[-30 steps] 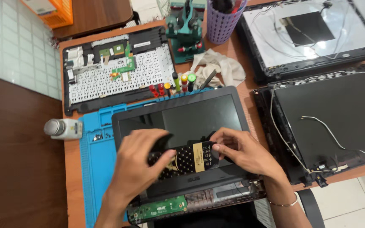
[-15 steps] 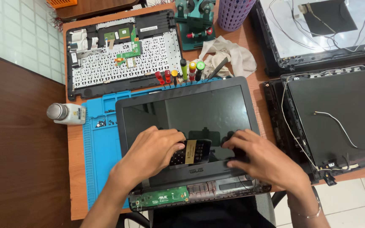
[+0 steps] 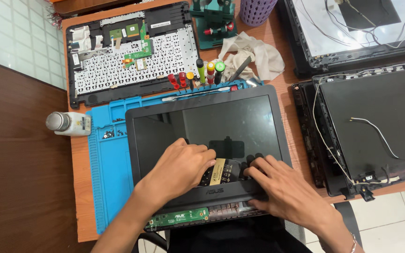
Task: The person assembles a laptop by positioning a screen panel onto the frame and applying adhesive tape along the edges to secure it.
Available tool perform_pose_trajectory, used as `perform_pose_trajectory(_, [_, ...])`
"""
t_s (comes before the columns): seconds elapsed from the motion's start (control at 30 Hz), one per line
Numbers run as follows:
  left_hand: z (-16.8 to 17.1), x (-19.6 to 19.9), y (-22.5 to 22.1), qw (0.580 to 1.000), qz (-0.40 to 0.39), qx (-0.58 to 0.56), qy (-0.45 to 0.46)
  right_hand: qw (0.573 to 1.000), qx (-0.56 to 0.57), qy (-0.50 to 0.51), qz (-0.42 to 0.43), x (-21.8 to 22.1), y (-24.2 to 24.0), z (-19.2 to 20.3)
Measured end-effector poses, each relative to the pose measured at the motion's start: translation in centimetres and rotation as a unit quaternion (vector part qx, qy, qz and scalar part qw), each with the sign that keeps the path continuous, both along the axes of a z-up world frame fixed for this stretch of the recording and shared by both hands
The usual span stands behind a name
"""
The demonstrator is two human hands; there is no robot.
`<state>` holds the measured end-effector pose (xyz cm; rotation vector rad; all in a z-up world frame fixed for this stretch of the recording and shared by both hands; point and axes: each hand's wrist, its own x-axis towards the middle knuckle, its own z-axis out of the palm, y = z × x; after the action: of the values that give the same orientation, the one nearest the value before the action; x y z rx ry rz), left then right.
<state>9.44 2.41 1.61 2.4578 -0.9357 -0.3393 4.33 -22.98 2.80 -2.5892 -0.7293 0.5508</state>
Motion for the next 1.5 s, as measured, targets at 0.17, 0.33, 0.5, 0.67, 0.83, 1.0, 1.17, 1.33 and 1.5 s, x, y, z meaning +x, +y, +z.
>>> perform_pose_trajectory(0.17, [-0.7,-0.5,-0.1,0.995,-0.01,0.024,-0.1,0.999,0.021,-0.049,0.003,-0.2,-0.3,-0.9])
perform_pose_trajectory(0.33, [-1.6,-0.8,0.1,0.994,-0.001,-0.004,-0.111,0.996,0.051,-0.075,-0.005,-0.1,-0.1,-1.7])
perform_pose_trajectory(0.5, [-1.6,-0.4,1.8,0.995,-0.016,0.006,-0.102,0.995,0.062,-0.076,-0.012,0.0,0.0,-1.7])
perform_pose_trajectory(0.67, [-1.4,-0.6,3.2,0.996,-0.001,0.029,-0.085,0.999,0.005,-0.047,-0.013,0.0,0.6,-1.6])
perform_pose_trajectory(0.83, [-1.7,-0.9,3.2,0.99,-0.008,-0.02,-0.141,0.99,0.031,-0.124,0.052,-0.1,1.5,-2.1])
perform_pose_trajectory(1.0, [-1.9,-1.5,2.6,0.994,-0.015,-0.074,-0.075,0.988,0.049,-0.132,0.06,-0.4,1.5,-1.9])
perform_pose_trajectory(1.17, [-2.1,-1.7,2.1,0.996,-0.033,-0.069,-0.045,0.992,0.053,-0.105,0.054,-0.2,1.7,-1.7])
perform_pose_trajectory(1.33, [-1.8,-1.5,2.2,0.994,-0.042,-0.1,-0.018,0.991,0.045,-0.112,0.052,-0.3,2.0,-1.7])
perform_pose_trajectory(1.5, [-2.1,-1.5,1.9,0.99,-0.033,-0.136,-0.013,0.991,0.057,-0.114,0.052,-0.2,2.2,-2.0])
